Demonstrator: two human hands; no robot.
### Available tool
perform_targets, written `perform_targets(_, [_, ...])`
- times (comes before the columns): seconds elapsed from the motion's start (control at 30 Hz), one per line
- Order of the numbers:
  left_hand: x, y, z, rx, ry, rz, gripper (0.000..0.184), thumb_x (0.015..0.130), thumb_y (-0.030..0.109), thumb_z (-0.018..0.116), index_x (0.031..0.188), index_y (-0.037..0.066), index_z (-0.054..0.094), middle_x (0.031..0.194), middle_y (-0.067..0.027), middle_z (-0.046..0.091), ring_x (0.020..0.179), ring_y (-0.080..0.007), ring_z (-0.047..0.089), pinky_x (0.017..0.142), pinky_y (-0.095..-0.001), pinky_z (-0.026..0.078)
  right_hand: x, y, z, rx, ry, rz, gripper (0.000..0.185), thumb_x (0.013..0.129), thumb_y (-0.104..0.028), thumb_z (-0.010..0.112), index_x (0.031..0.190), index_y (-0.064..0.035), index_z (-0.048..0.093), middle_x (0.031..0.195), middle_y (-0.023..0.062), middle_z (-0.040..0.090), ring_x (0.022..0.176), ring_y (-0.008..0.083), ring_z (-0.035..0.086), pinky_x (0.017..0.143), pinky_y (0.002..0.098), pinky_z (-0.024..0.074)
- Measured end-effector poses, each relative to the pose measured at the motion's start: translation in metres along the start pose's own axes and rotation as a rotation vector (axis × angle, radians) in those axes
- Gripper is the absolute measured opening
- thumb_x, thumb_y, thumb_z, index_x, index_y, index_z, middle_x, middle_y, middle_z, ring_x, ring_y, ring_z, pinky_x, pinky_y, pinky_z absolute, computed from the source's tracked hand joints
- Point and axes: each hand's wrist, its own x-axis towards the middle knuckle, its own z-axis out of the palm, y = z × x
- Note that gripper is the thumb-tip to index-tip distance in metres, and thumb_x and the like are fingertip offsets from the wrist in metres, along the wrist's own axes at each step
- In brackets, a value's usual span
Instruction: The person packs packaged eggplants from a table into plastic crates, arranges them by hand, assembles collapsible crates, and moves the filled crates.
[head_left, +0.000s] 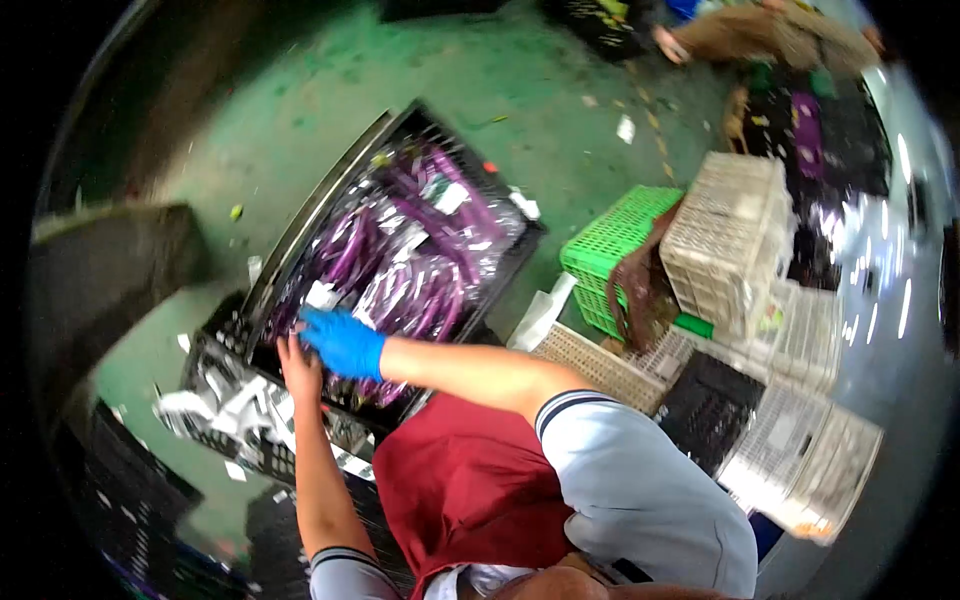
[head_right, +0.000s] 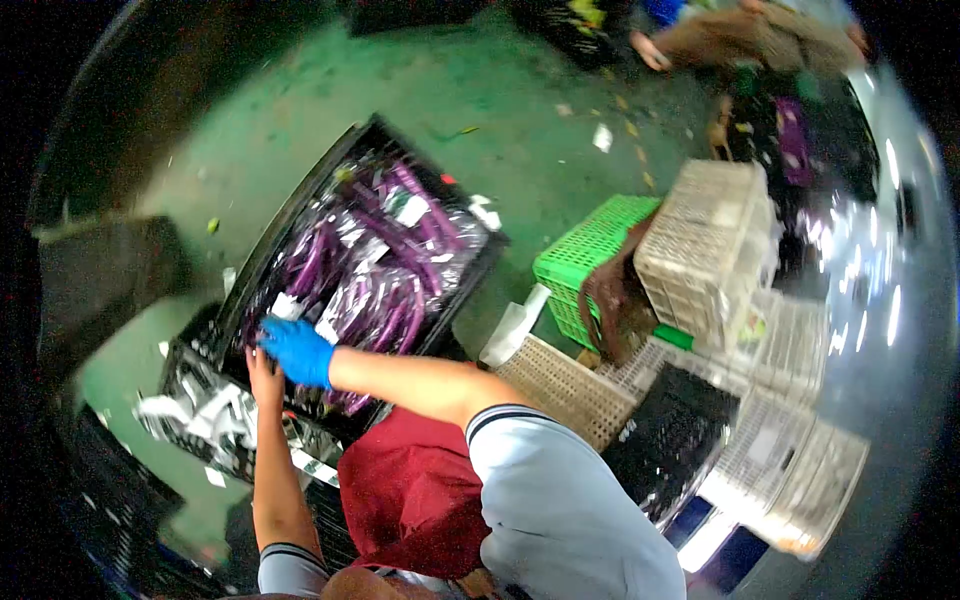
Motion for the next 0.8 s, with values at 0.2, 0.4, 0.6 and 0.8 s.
perform_targets(0.2, [-0.045, 0.052, -0.044, -1.134, -0.346, -0.495, 0.006, 0.081, 0.014, 0.053, 0.077, 0.010, 0.049, 0.057, 0.0011, 0.046, 0.045, -0.0087, 0.040, 0.037, -0.0216, 0.030, -0.118, -0.085, -0.075, 0.206, -0.247, 0.369, 0.030, 0.074, -0.015, 0.048, 0.102, -0.0064, 0.053, 0.085, 0.0196, 0.058, 0.075, 0.0366, 0.058, 0.062, 0.0459, 0.0465])
perform_targets(0.4, [-0.086, 0.051, -0.066, -0.850, -0.622, -0.270, 0.003, 0.077, 0.006, 0.049, 0.077, 0.008, 0.049, 0.060, -0.0026, 0.049, 0.045, -0.0115, 0.045, 0.036, -0.0226, 0.035, -0.211, -0.200, -0.187, 0.324, 0.065, 0.490, 0.027, 0.084, -0.025, 0.045, 0.102, -0.0061, 0.055, 0.087, 0.0175, 0.058, 0.077, 0.0352, 0.056, 0.066, 0.0420, 0.0456])
perform_targets(0.6, [-0.097, 0.060, -0.115, -0.495, -0.682, -0.260, 0.015, 0.083, 0.012, 0.047, 0.093, 0.002, 0.049, 0.067, -0.0095, 0.056, 0.047, -0.0160, 0.051, 0.035, -0.0240, 0.034, -0.328, -0.263, -0.310, 0.209, 0.534, 0.595, 0.024, 0.086, -0.021, 0.046, 0.100, -0.0067, 0.059, 0.094, 0.0141, 0.060, 0.081, 0.0305, 0.057, 0.072, 0.0376, 0.0451])
perform_targets(0.8, [-0.106, 0.129, -0.125, -0.378, -0.575, -0.409, 0.010, 0.074, 0.010, 0.049, 0.065, 0.009, 0.045, 0.053, -0.0071, 0.043, 0.044, -0.0186, 0.044, 0.035, -0.0307, 0.033, -0.566, -0.197, -0.386, -0.557, 1.473, 1.153, 0.027, 0.079, -0.011, 0.055, 0.103, 0.0008, 0.051, 0.099, 0.0175, 0.056, 0.093, 0.0274, 0.055, 0.079, 0.0339, 0.0435])
